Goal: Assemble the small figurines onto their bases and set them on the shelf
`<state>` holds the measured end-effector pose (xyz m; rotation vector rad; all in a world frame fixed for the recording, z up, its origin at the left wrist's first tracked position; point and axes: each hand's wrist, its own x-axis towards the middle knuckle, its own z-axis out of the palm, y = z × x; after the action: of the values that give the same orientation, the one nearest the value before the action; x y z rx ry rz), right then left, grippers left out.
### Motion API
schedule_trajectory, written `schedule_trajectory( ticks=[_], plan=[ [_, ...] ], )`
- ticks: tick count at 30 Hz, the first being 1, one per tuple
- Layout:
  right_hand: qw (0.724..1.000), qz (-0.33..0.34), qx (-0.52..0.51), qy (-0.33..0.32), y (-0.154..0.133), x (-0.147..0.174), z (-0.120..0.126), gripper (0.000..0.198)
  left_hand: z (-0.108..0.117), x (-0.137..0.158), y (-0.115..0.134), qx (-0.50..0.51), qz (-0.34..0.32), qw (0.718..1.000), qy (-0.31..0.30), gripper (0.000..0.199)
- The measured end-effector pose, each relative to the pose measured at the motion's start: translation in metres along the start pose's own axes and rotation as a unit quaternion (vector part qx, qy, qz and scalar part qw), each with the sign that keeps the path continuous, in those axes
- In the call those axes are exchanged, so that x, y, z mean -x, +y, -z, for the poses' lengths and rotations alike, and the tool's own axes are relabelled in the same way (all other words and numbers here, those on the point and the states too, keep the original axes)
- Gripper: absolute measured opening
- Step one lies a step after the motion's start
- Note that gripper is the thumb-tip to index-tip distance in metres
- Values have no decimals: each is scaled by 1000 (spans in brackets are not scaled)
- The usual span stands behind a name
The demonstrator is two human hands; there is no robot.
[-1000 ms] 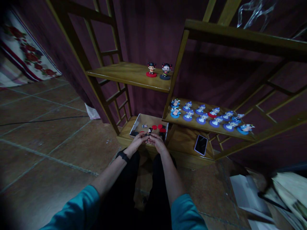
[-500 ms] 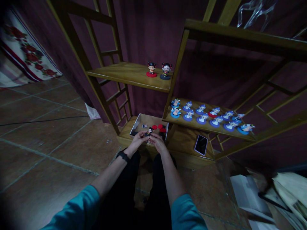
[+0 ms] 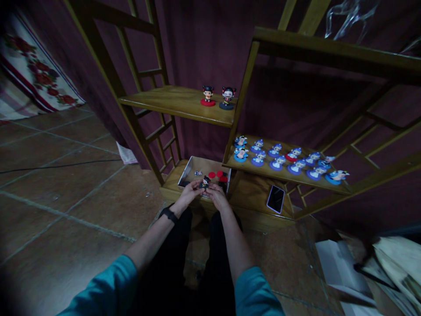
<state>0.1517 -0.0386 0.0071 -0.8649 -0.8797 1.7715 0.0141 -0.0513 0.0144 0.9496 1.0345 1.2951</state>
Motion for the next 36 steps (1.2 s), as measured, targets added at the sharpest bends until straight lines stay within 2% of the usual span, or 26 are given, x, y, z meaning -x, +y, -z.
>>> schedule_trajectory(
  ticks=[9,16,28,36],
  plan=[
    [1000,6,-25,10,2,-1,1,27,3,-3,-2,2,-20,1000,7,44],
    [999,-12,-20,32,4,-1,3,27,3,-2,-3,-52,-48,996,47,43],
    [999,18,-22,44,5,-3,6,24,-1,1,-5,-118,-53,992,-2,52],
    [999,-10,-9,38,1,1,3,25,0,-1,-8,-151,-95,984,25,47]
  ],
)
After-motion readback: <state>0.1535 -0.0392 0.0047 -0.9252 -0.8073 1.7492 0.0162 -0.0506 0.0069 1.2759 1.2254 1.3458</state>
